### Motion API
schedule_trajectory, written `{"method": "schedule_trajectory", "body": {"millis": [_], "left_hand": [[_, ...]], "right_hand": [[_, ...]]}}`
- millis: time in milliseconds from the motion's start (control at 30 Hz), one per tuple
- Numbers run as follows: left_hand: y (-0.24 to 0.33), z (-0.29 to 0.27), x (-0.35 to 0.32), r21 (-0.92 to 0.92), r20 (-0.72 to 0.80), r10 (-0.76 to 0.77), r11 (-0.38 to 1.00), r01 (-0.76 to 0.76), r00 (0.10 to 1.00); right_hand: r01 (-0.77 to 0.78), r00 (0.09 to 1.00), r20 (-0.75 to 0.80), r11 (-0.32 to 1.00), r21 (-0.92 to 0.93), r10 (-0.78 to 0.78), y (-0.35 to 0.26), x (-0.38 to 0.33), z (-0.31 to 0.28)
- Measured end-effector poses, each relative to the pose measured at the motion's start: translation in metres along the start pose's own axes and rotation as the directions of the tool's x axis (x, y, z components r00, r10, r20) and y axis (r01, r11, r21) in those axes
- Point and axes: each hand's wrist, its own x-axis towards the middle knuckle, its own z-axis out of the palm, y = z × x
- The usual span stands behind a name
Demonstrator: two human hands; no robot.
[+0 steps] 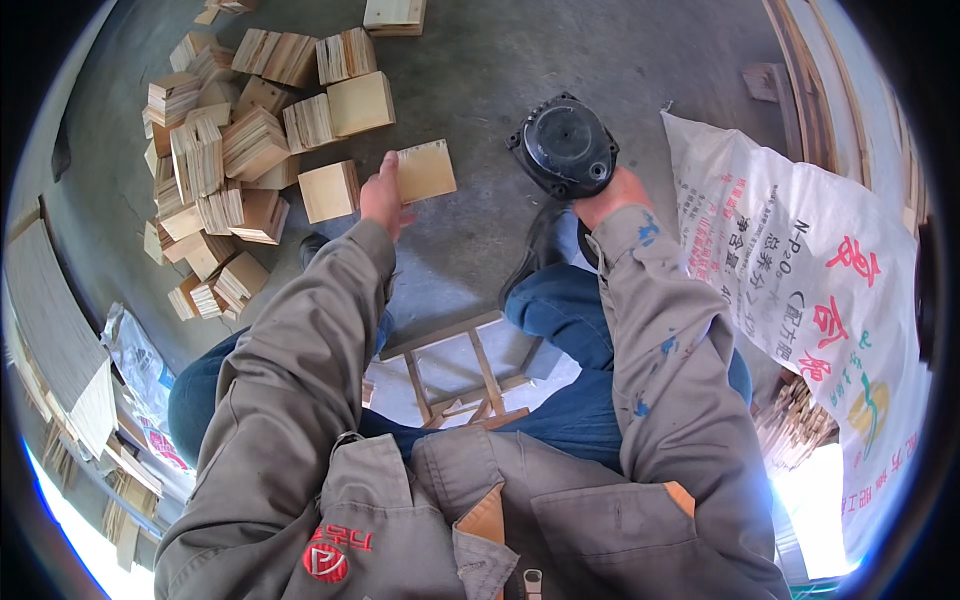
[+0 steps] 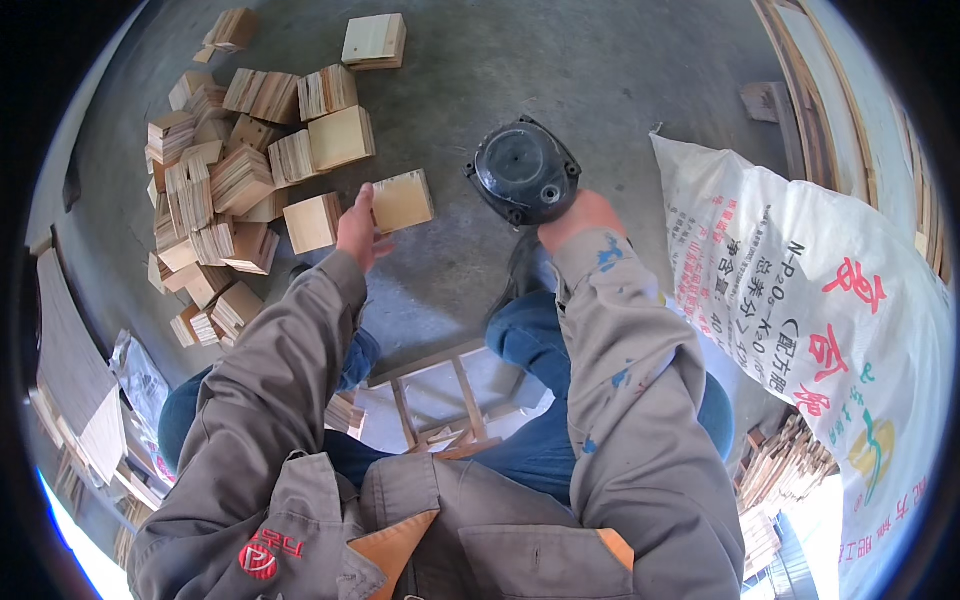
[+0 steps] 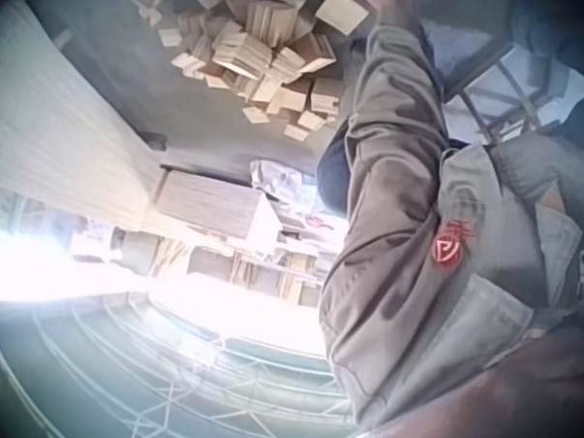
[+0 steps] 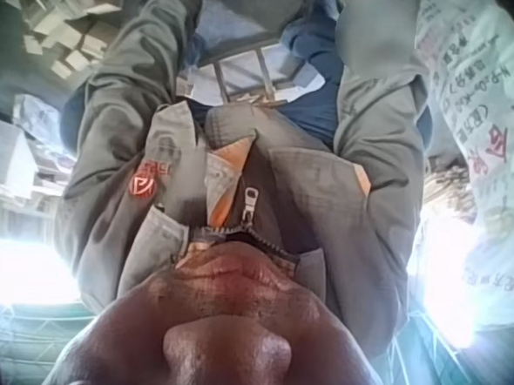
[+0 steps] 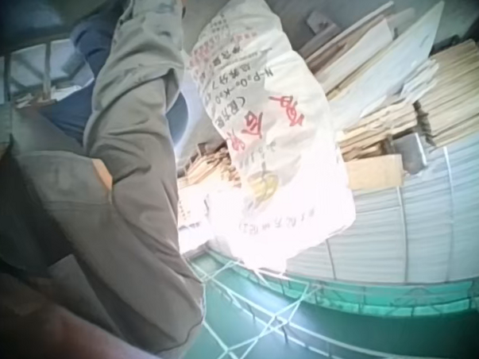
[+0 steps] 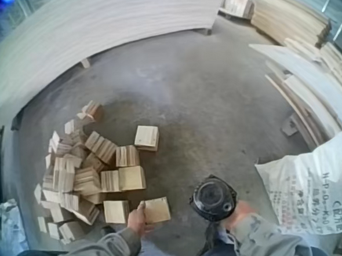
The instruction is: The person sits on the floor and repeatedly picks up small wooden blocks, uses a nail gun to fasten them, and places the finished pieces into a growing pile. The process is repetitive and involves handling the blocks one at a time.
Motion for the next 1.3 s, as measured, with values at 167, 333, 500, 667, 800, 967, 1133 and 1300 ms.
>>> {"method": "schedule_trajectory", "body": {"millis": [167, 333, 500, 667, 800, 967, 1133, 1300], "left_hand": [[0.001, -0.005, 0.008, 0.176, 0.005, 0.093, 0.980, -0.093, 0.996], [-0.013, 0.004, 0.006, 0.106, 0.153, 0.015, 0.994, -0.032, 0.988], [-0.022, 0.004, 0.007, 0.040, 0.217, 0.035, 0.998, -0.044, 0.975], [-0.019, 0.006, 0.004, 0.045, 0.316, 0.019, 0.998, -0.035, 0.949], [-0.010, 0.007, -0.004, 0.136, 0.174, -0.064, 0.990, 0.040, 0.983], [-0.032, -0.006, 0.015, 0.473, -0.132, 0.569, 0.756, -0.453, 0.811], [-0.029, -0.001, 0.021, 0.368, -0.019, 0.503, 0.807, -0.461, 0.864], [-0.042, 0.005, 0.027, 0.195, 0.091, 0.243, 0.946, -0.257, 0.966]], "right_hand": [[0.051, 0.998, -0.039, 0.999, -0.009, -0.051, -0.001, 0.010, 0.006], [0.042, 0.999, -0.019, 0.999, -0.016, -0.042, 0.004, 0.006, 0.007], [0.053, 0.998, -0.015, 0.999, -0.007, -0.054, 0.004, 0.004, 0.006], [0.032, 0.999, -0.008, 0.999, -0.019, -0.032, 0.003, 0.006, 0.008], [0.027, 0.999, -0.021, 0.998, -0.049, -0.028, 0.001, 0.003, 0.005], [0.025, 0.999, -0.035, 0.999, -0.034, -0.026, 0.001, 0.009, 0.008], [0.011, 1.000, -0.026, 0.999, -0.044, -0.013, 0.004, 0.010, 0.008], [0.000, 1.000, -0.010, 0.999, -0.038, 0.000, -0.001, 0.007, 0.003]]}}
